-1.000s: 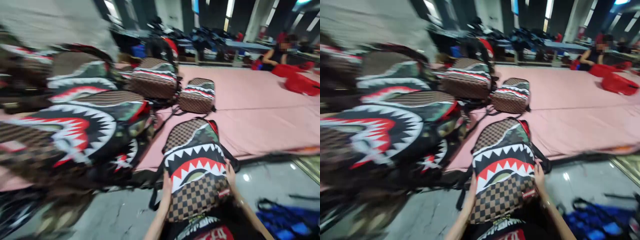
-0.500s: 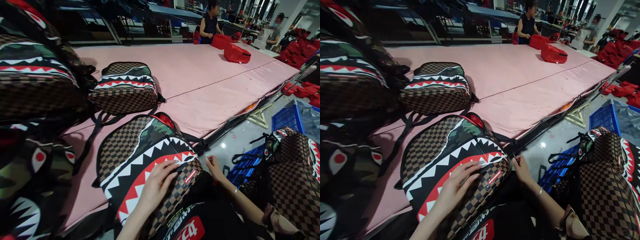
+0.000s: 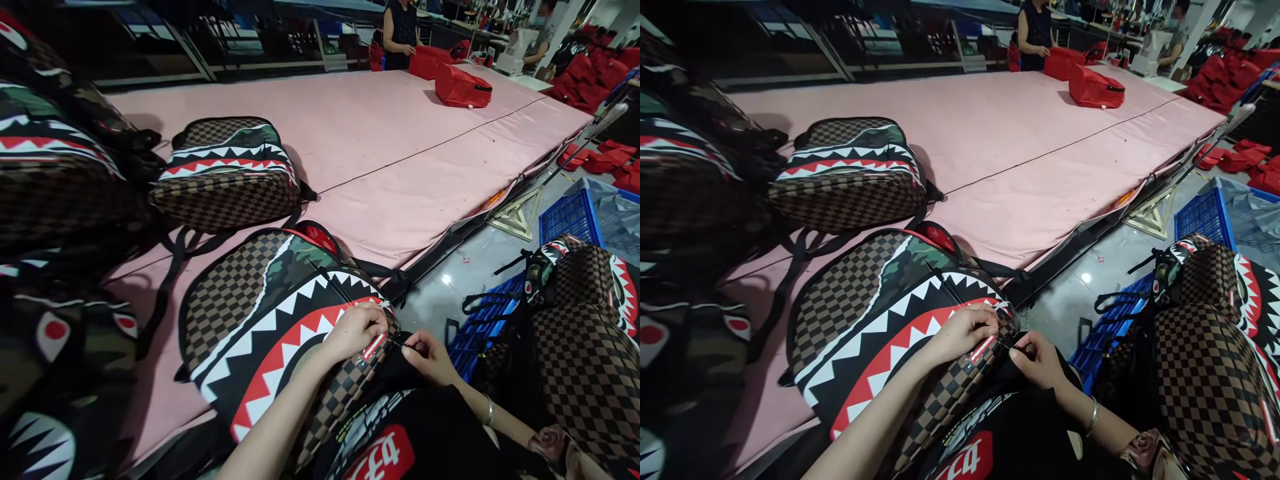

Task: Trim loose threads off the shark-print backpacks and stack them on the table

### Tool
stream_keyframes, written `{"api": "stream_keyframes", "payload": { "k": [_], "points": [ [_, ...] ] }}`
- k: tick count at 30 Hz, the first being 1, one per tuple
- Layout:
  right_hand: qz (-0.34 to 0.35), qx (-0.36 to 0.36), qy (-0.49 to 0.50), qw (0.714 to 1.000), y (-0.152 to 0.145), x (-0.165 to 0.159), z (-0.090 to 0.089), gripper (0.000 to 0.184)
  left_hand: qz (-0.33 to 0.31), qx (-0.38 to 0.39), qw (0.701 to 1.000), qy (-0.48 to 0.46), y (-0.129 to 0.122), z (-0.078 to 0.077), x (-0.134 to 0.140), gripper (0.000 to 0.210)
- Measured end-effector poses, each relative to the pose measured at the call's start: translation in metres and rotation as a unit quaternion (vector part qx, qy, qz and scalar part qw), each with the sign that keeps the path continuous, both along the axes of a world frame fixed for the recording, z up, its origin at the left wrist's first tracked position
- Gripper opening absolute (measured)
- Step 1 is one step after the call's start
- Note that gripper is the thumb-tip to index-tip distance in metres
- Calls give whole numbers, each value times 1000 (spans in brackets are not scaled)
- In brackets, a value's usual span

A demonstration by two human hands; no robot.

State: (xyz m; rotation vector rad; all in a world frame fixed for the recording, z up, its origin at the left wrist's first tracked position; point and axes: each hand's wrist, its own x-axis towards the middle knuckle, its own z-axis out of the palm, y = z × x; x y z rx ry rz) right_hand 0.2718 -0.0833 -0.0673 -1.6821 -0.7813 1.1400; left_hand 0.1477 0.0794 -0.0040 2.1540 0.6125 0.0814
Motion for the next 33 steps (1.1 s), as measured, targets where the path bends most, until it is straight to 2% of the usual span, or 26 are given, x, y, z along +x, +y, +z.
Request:
{"api": "stream_keyframes", "payload": {
  "k": [7,13,15,17,19,21,24,27,30,33],
  "points": [
    [40,17,-100,994,14,-6,17,13,23,-26,999,-16,1,-5,-2,13],
    [43,24,-109,993,18,-6,12,11,29,-43,998,-38,-1,-2,1,16],
    [23,36,-65,997,17,-5,8,17,68,-49,995,-61,0,-1,2,17],
    [-10,48,28,998,14,-4,6,24,147,-37,984,-89,3,-2,-2,19],
    [-30,45,151,987,10,-3,6,30,240,2,965,-108,5,-2,-13,27],
    [-10,28,265,964,4,0,9,33,301,66,945,-111,3,-3,-30,27],
    [85,-1,361,929,-6,0,10,39,329,127,932,-89,-14,-4,-61,33],
    [161,-29,399,902,-13,-6,7,43,330,102,938,-42,-47,-7,-81,29],
    [180,-54,420,888,-14,-15,1,41,352,101,931,13,-78,-11,-81,32],
    [172,-68,417,890,-13,-19,-2,39,382,129,915,23,-92,-13,-68,31]
  ]
}}
